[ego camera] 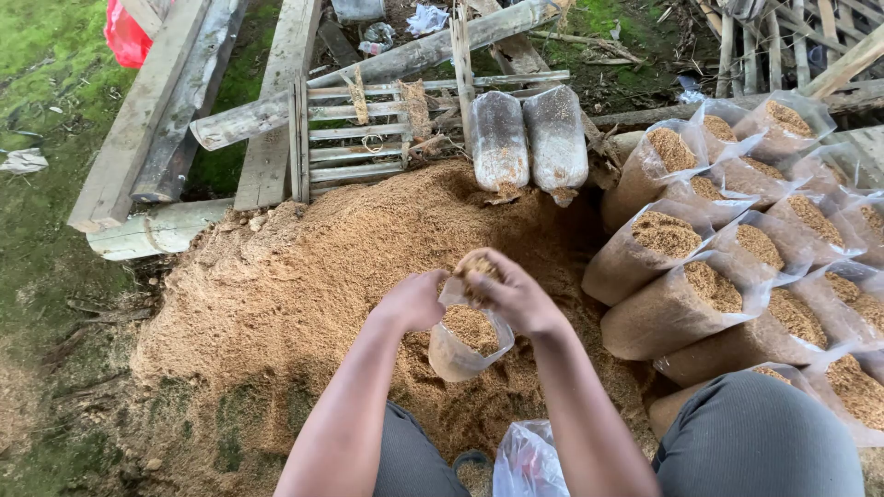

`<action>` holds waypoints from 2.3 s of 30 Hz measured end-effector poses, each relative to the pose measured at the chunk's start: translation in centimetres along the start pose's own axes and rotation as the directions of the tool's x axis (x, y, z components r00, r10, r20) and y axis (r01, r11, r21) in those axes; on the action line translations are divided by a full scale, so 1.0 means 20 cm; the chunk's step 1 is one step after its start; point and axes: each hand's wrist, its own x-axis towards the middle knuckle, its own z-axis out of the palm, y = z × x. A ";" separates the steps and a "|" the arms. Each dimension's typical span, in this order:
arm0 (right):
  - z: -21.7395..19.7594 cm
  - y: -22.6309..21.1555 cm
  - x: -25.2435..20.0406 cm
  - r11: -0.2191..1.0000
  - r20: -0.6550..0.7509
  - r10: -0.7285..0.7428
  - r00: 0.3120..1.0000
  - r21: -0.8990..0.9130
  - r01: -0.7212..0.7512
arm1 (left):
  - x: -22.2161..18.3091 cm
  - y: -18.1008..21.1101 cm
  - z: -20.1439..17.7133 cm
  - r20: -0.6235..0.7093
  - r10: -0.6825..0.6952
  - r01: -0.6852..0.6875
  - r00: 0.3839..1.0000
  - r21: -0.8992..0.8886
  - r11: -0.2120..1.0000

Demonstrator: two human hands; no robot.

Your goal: Filling plastic bags with grain husks by hand from a large pile

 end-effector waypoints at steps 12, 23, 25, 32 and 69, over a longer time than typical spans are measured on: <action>0.25 -0.27 -0.07 0.582 0.094 0.228 0.969 -0.811 -0.058 | 0.02 -0.01 -0.02 0.012 -0.023 0.023 1.000 0.012 1.000; 0.11 -0.01 -0.04 0.474 -0.013 0.233 0.972 -0.872 -0.125 | 0.02 0.00 -0.01 0.025 -0.040 0.039 0.999 0.043 0.998; 0.11 0.01 -0.03 0.507 -0.023 0.202 0.979 -0.853 -0.125 | 0.00 0.01 -0.02 0.034 -0.047 0.045 0.998 0.045 0.998; 0.17 -0.20 -0.07 0.716 -0.120 0.089 0.989 -0.682 -0.148 | 0.02 -0.01 0.00 0.020 -0.050 0.050 0.999 0.034 0.998; -0.04 0.80 -0.28 0.434 -0.566 0.294 0.770 -0.639 -0.635 | -0.07 0.13 -0.07 0.049 -0.066 0.068 0.997 -0.047 0.997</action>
